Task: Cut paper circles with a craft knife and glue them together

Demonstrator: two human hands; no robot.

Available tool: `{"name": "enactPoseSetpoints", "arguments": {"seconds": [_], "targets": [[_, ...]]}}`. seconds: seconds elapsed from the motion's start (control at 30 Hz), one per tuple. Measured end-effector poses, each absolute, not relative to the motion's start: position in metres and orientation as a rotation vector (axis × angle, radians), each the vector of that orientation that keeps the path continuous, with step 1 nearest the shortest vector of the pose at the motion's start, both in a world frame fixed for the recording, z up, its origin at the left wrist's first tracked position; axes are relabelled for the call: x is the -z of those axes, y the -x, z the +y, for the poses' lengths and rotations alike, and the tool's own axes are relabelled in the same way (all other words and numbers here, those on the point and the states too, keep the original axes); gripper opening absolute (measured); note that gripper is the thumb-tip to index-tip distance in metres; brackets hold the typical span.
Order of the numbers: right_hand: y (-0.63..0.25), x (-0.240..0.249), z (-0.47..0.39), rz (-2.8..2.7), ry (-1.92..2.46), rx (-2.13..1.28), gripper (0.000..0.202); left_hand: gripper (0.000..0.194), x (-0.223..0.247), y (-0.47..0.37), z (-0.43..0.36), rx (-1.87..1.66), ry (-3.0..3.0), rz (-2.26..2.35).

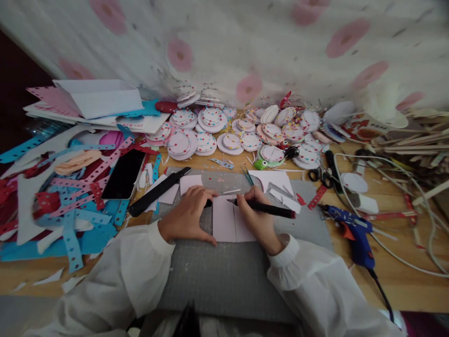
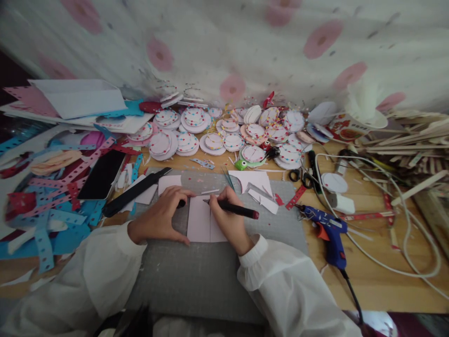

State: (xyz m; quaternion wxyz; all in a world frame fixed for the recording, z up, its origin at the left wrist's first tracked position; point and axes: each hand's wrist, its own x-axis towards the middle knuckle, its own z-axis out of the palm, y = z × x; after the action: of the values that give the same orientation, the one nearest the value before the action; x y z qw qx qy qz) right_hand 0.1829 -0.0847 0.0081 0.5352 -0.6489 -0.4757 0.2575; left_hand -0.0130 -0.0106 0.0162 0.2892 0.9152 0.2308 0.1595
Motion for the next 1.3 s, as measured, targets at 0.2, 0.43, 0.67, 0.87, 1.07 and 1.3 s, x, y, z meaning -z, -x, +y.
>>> {"name": "enactPoseSetpoints", "arguments": {"seconds": [0.2, 0.43, 0.67, 0.87, 1.07, 1.3], "targets": [[-0.1905, -0.0038, -0.0839, -1.183, 1.571, -0.536, 0.029, 0.076, -0.0156, 0.0137, -0.0107, -0.425, -2.423, 0.619], [-0.1909, -0.0003, -0.0856, -1.227, 1.57, -0.553, 0.028, 0.079, -0.0154, 0.0137, -0.0112, -0.426, -2.421, 0.614], [-0.1906, -0.0031, -0.0862, -1.237, 1.595, -0.526, 0.028, 0.084, -0.0136, 0.0143, -0.0105, -0.436, -2.438, 0.593], [-0.1912, -0.0011, -0.0868, -1.245, 1.586, -0.518, 0.028, 0.087, -0.0146, 0.0145, -0.0109, -0.453, -2.468, 0.584], [-0.1904, -0.0022, -0.0862, -1.258, 1.585, -0.496, 0.027, 0.087, -0.0152, 0.0136, -0.0111, -0.46, -2.462, 0.58], [-0.189, -0.0046, -0.0867, -1.276, 1.589, -0.501, 0.028, 0.085, -0.0138, 0.0139, -0.0109, -0.457, -2.455, 0.587]]}}
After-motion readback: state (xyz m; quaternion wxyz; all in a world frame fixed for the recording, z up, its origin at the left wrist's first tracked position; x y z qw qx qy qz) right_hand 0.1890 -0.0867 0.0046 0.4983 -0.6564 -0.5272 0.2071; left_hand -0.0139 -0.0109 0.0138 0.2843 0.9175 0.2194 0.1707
